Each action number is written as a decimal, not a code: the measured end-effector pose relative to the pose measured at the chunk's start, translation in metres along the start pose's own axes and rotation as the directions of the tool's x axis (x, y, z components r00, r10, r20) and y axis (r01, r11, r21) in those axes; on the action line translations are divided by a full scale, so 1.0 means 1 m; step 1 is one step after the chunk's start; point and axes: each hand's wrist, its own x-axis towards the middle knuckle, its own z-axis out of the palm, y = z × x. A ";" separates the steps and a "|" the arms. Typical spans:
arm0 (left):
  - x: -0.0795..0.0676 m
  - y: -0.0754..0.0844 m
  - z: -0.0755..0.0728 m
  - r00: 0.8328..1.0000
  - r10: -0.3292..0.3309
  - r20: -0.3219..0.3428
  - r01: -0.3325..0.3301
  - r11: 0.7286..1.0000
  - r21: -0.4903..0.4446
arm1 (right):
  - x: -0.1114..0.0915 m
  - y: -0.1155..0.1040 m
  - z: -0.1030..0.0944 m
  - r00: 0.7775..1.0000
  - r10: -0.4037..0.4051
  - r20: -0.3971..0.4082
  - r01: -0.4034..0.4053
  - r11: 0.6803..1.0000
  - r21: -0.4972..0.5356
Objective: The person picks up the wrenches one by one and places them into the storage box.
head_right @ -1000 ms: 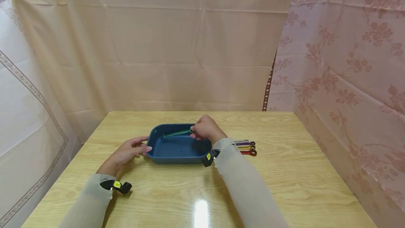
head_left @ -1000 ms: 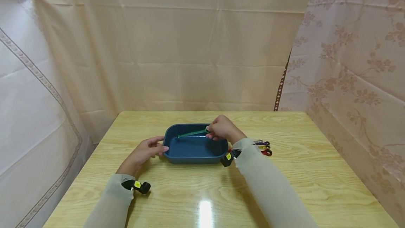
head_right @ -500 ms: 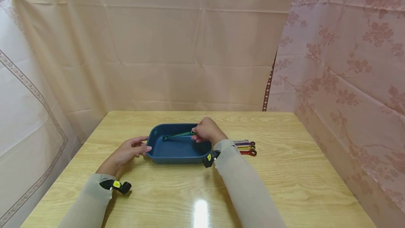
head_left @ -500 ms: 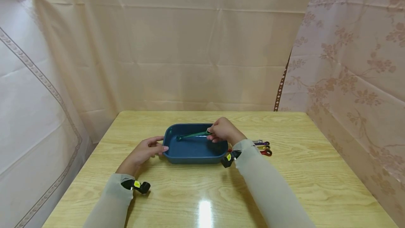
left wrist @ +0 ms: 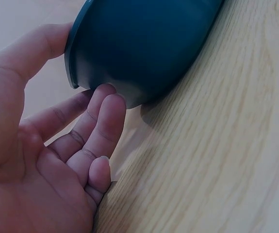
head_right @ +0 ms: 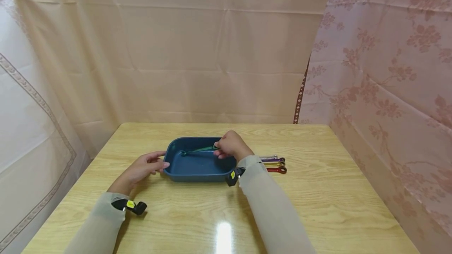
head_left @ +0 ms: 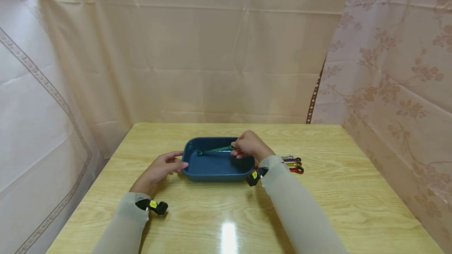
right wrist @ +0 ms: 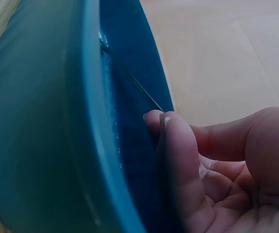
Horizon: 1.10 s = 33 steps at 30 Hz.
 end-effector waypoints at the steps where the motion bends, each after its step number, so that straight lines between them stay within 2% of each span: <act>1: 0.000 0.000 0.000 1.000 0.001 0.001 -0.001 1.000 -0.001 | 0.000 0.000 0.000 1.000 0.004 -0.002 -0.004 1.000 0.001; 10: 0.001 -0.003 0.000 1.000 0.016 0.010 -0.016 1.000 -0.015 | -0.001 -0.004 0.001 1.000 0.031 0.001 -0.031 0.999 0.009; 20: 0.003 -0.002 0.001 0.999 0.037 0.016 -0.037 0.999 -0.017 | -0.003 -0.008 0.004 0.999 0.043 -0.030 -0.045 0.997 -0.065; 33: 0.005 -0.005 0.001 1.000 0.015 0.006 -0.015 1.000 -0.010 | -0.006 -0.010 0.003 0.997 0.076 -0.026 -0.078 0.996 -0.047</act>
